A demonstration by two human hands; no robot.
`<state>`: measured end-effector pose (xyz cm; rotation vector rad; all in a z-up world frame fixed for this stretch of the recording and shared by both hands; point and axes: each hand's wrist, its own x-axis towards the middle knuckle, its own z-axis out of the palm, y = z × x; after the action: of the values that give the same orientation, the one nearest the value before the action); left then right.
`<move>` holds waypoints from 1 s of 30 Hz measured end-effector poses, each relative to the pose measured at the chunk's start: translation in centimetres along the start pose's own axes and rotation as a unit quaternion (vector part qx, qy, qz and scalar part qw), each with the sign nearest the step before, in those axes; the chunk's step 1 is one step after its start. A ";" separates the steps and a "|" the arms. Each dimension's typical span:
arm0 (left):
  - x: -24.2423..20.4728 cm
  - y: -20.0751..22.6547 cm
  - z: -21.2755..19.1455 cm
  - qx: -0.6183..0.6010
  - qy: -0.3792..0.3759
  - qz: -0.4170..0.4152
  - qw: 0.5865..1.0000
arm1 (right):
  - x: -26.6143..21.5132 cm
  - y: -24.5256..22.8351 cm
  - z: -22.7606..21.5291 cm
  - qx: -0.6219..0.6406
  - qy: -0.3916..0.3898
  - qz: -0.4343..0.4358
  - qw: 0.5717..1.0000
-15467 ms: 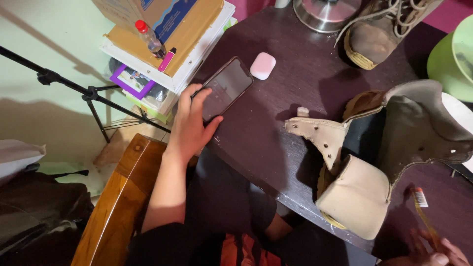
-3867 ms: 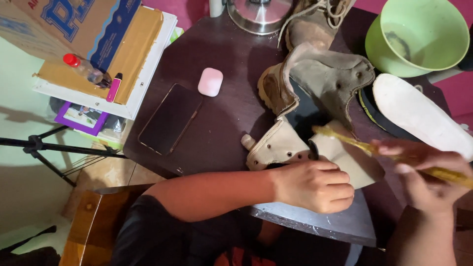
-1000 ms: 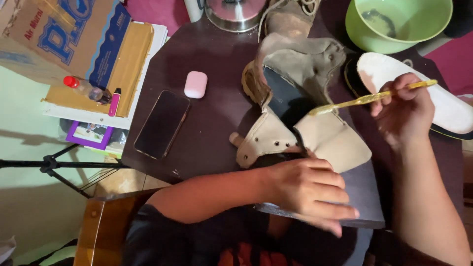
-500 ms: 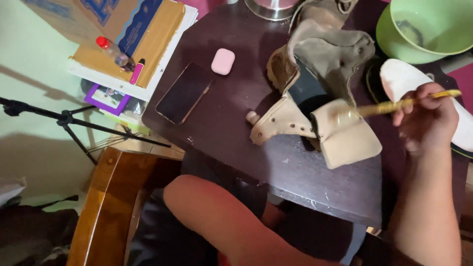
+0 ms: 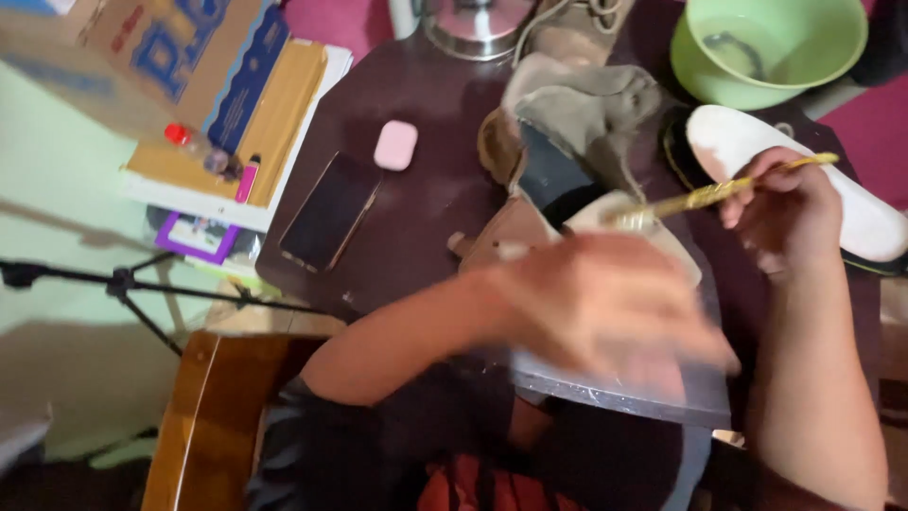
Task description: Applying a liquid substance to the sole of a boot using a toothbrush as part of a shoe repair process.
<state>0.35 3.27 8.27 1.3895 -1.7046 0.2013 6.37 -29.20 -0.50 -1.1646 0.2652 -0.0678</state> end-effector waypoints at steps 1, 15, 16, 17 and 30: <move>-1.2 -2.9 0.1 0.029 0.021 -0.038 0.999 | 0.0 0.2 -0.7 0.002 -0.080 0.002 0.997; -5.6 -8.5 0.9 0.179 0.008 -0.239 0.954 | -1.6 -1.0 -3.7 -0.104 -0.198 0.024 0.974; -5.5 -8.4 0.9 0.205 0.013 -0.215 0.955 | -1.8 -1.6 -4.5 -0.094 -0.161 -0.006 0.982; -5.3 -8.2 1.0 0.230 0.018 -0.190 0.954 | -1.9 -2.2 -5.4 -0.084 -0.125 -0.036 0.988; -6.0 -8.9 1.9 0.123 0.032 -0.105 0.986 | -1.0 -2.0 -2.2 -0.070 -0.080 -0.096 0.990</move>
<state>6.66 3.09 -0.62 1.7142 -1.5063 0.3424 4.99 -31.80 0.65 -1.3252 0.0162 -0.1253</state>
